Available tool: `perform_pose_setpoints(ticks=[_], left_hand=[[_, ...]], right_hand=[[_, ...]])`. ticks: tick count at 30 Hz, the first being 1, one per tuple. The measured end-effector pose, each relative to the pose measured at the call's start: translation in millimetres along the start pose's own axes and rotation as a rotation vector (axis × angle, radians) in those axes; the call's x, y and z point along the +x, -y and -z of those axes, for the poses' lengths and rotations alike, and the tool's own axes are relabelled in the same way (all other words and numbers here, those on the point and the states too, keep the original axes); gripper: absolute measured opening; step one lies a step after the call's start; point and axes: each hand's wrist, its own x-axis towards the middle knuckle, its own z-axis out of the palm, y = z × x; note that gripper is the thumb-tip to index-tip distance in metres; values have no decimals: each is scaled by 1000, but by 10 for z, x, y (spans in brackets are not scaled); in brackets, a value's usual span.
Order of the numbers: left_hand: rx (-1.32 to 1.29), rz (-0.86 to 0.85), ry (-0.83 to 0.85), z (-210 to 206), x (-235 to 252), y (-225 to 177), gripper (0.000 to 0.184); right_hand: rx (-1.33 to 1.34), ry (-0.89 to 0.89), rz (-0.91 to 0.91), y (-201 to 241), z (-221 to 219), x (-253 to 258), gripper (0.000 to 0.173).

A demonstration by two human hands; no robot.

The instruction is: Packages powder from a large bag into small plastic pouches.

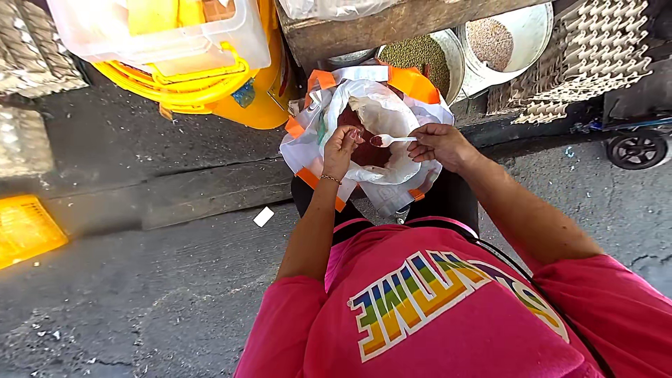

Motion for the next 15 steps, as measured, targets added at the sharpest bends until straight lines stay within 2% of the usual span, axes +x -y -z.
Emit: perform_pose_setpoints(ticks=[4, 8, 15], left_hand=[[-37, 26, -3, -78, -10, 35, 20], [-2, -30, 8, -118, -5, 51, 20], [22, -70, 21, -125, -31, 66, 24]], right_hand=[[-69, 15, 94, 282, 108, -158, 20], [-117, 15, 124, 477, 132, -207, 20], [-191, 36, 142, 543, 143, -144, 19]])
